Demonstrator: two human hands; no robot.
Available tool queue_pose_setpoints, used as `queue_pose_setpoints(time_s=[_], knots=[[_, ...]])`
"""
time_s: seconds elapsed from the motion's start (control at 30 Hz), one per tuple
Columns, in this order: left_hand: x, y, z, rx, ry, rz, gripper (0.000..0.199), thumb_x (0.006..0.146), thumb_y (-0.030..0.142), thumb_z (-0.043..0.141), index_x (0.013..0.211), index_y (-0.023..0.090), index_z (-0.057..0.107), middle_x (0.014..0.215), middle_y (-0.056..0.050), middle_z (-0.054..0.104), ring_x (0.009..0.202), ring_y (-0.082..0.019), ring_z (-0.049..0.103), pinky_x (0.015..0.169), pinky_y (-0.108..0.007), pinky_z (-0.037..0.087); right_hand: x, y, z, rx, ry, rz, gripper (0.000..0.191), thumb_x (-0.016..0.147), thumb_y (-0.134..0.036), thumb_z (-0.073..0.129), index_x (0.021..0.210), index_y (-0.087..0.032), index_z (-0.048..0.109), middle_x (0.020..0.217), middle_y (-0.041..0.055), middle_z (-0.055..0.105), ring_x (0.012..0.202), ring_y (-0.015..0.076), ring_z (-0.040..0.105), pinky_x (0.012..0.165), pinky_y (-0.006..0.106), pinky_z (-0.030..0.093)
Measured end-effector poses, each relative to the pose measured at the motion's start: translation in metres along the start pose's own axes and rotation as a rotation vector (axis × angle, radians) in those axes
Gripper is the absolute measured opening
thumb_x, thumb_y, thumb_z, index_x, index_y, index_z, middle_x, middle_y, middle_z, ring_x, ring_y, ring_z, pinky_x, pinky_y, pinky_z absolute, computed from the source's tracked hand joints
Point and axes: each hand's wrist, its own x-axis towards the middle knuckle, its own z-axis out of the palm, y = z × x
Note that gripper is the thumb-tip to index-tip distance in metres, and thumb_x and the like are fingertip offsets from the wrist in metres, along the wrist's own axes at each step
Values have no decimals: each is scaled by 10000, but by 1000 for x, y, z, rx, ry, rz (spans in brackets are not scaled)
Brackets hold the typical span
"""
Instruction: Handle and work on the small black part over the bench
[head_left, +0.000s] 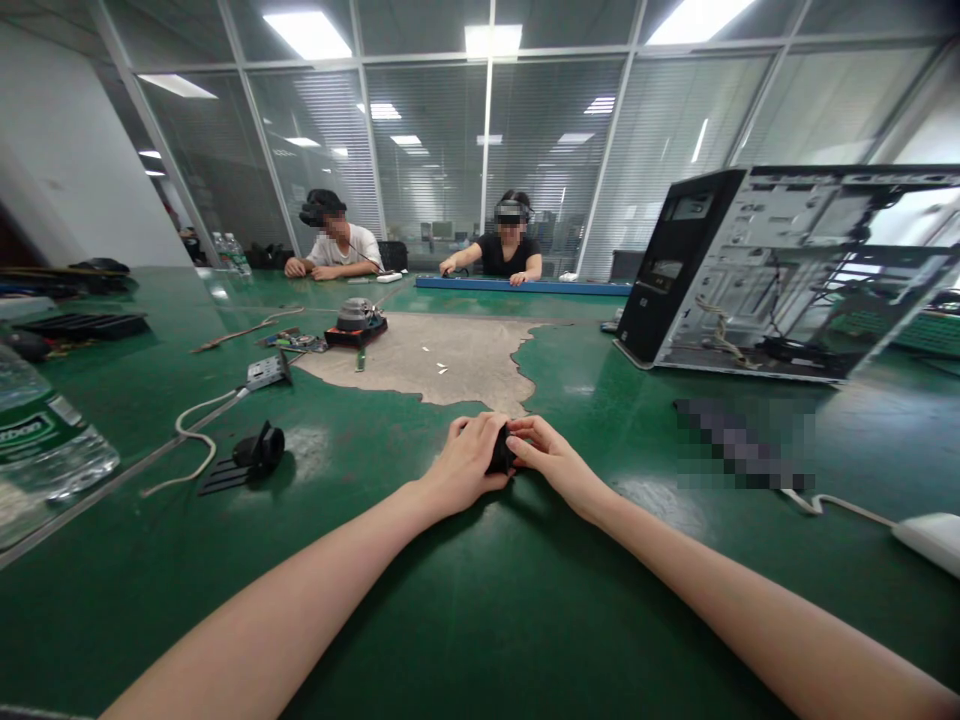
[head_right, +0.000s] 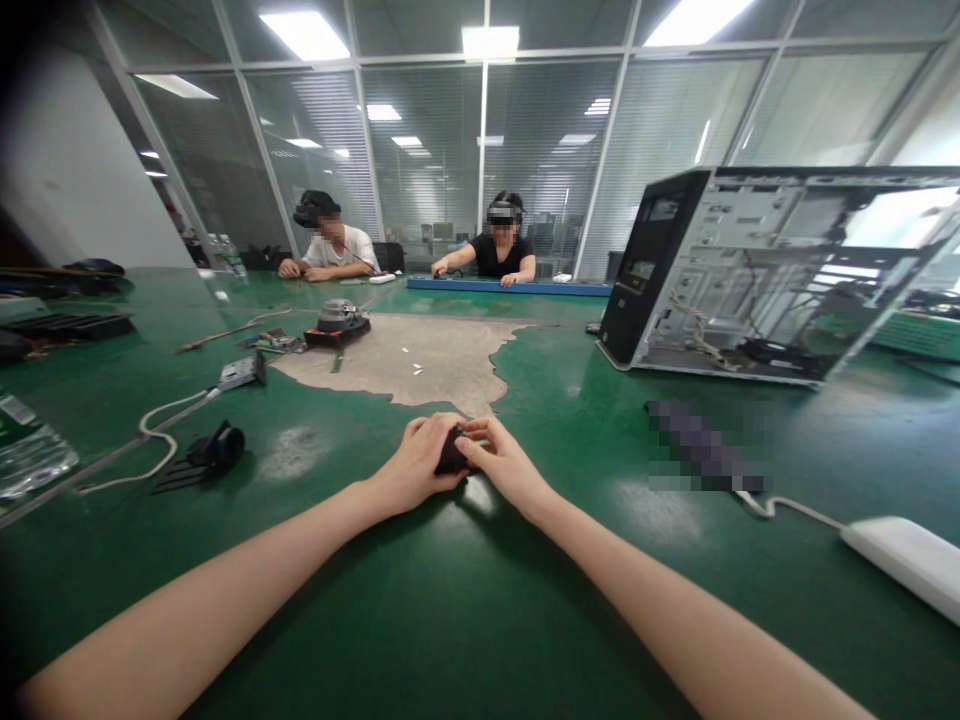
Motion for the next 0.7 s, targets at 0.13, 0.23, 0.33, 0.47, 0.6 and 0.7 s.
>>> queue_pose_setpoints(time_s=[0.13,0.23,0.33,0.47,0.6,0.7], knots=[[0,0,-1,-11,-7,-7,499,685,231,576,1103,209,306,1107,-69,450,1050,-216,415,882,-378,269,-1,-1,-1,-22,-40,-19,249,723,-358,558,904,-195,509,929,23,547,787,129,538,719,293,449],[0,1,-1,-17,-10,-19,478,685,230,572,1089,214,317,1093,-63,456,1033,-213,425,878,-379,271,-4,-6,1,20,-74,-33,264,682,-336,608,878,-211,483,895,8,544,769,129,541,700,291,447],[0,1,-2,-10,-15,-25,492,674,228,582,1088,212,317,1082,-62,460,1019,-214,431,879,-382,271,-7,-11,3,60,-82,-29,281,658,-335,631,852,-222,464,862,-4,543,780,133,538,689,285,444],[-1,2,-3,-4,-16,-14,508,672,218,585,1098,209,309,1093,-67,456,1032,-215,423,882,-380,271,-6,-10,4,72,-38,-13,250,687,-388,589,814,-215,462,794,-12,541,725,122,524,670,283,439],[-1,2,-3,1,-19,-9,504,679,225,587,1100,205,309,1104,-70,455,1044,-215,418,878,-374,279,-2,-3,3,32,-18,-9,282,692,-385,585,882,-209,475,850,10,552,759,131,526,687,288,435],[-1,1,-2,6,-16,-4,526,680,227,589,1118,200,298,1117,-76,449,1061,-216,409,886,-374,276,-1,1,0,-12,-12,-13,283,710,-372,570,918,-194,495,908,29,552,804,139,526,720,297,429]])
